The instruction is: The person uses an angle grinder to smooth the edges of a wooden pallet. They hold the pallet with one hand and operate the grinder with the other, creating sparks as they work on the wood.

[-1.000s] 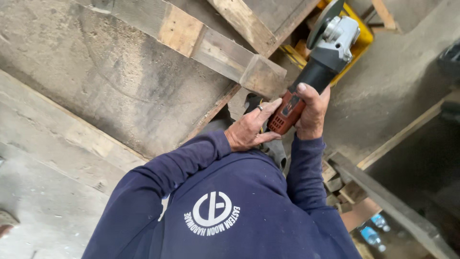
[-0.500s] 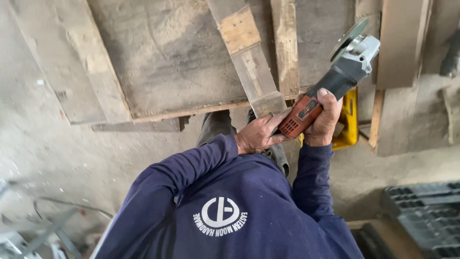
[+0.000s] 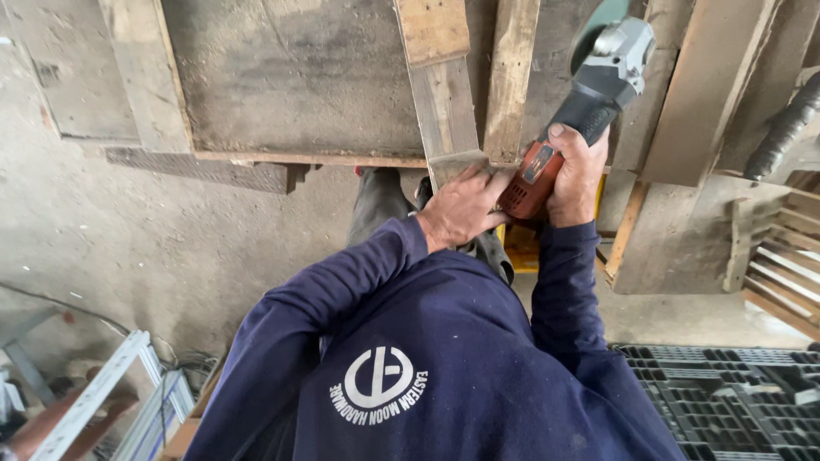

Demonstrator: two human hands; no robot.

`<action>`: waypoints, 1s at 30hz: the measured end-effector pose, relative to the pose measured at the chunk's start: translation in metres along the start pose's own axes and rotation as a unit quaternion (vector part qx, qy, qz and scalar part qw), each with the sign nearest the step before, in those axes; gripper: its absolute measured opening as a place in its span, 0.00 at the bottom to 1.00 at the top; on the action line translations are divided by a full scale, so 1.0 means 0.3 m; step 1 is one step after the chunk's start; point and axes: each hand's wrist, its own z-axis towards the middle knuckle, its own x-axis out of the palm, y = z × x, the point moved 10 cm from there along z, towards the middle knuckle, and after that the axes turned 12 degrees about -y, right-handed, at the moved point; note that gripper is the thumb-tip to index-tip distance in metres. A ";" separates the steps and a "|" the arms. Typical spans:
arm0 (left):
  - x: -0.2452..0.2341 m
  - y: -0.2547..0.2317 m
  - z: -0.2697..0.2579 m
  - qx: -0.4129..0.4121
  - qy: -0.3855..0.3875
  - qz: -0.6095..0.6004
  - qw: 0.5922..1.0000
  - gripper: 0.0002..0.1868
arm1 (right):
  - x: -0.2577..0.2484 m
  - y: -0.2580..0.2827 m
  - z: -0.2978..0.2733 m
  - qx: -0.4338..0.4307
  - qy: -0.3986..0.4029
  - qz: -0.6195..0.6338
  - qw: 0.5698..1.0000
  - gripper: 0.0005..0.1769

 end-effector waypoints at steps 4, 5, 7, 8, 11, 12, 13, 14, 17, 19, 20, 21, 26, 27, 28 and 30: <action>0.041 0.052 0.013 -0.055 -0.003 -0.019 0.998 0.26 | -0.033 -0.003 0.056 -0.024 0.009 -0.150 0.988 0.29; 0.060 0.057 0.012 -0.023 0.015 0.015 0.999 0.20 | -0.043 -0.017 0.063 -0.031 0.014 -0.187 0.982 0.30; 0.075 0.085 0.003 -0.014 0.008 0.030 0.999 0.14 | -0.064 -0.076 0.063 -0.028 0.015 -0.220 0.975 0.29; 0.065 0.113 0.001 -0.036 -0.019 0.011 0.999 0.15 | -0.071 -0.106 0.066 -0.027 0.017 -0.237 0.971 0.29; 0.049 0.138 -0.030 -0.066 -0.062 -0.036 0.995 0.14 | -0.086 -0.195 0.069 0.008 0.040 -0.208 0.977 0.27; 0.035 0.159 -0.016 -0.064 -0.077 -0.041 0.994 0.14 | -0.081 -0.213 0.081 0.018 0.040 -0.206 0.978 0.26; 0.023 0.165 0.001 -0.056 -0.096 -0.035 0.993 0.14 | -0.085 -0.226 0.076 0.028 0.039 -0.204 0.978 0.26; 0.015 0.159 0.003 -0.050 -0.111 -0.032 0.992 0.14 | -0.095 -0.246 0.066 0.043 0.037 -0.203 0.977 0.26; 0.001 0.175 -0.010 -0.071 -0.138 -0.031 0.987 0.14 | -0.108 -0.254 0.079 0.021 0.051 -0.248 0.967 0.22; -0.012 0.198 -0.012 -0.097 -0.153 -0.033 0.983 0.13 | -0.113 -0.256 0.090 0.019 0.048 -0.254 0.966 0.22; -0.019 0.204 -0.017 -0.112 -0.163 -0.034 0.980 0.13 | -0.113 -0.256 0.093 0.020 0.045 -0.257 0.965 0.22; -0.026 0.213 -0.021 -0.127 -0.173 -0.035 0.976 0.12 | -0.108 -0.255 0.098 0.024 0.045 -0.254 0.966 0.22; -0.030 0.216 -0.022 -0.127 -0.191 -0.031 0.973 0.07 | -0.032 -0.224 0.108 0.017 0.065 -0.181 0.981 0.23; -0.020 0.232 -0.026 -0.145 -0.186 -0.045 0.971 0.07 | -0.029 -0.230 0.101 0.032 0.063 -0.181 0.981 0.23; -0.014 0.239 -0.023 -0.146 -0.185 -0.041 0.971 0.07 | -0.025 -0.230 0.102 0.043 0.060 -0.180 0.981 0.24; -0.002 0.247 -0.028 -0.151 -0.181 -0.038 0.971 0.06 | -0.011 -0.233 0.103 0.047 0.061 -0.183 0.980 0.24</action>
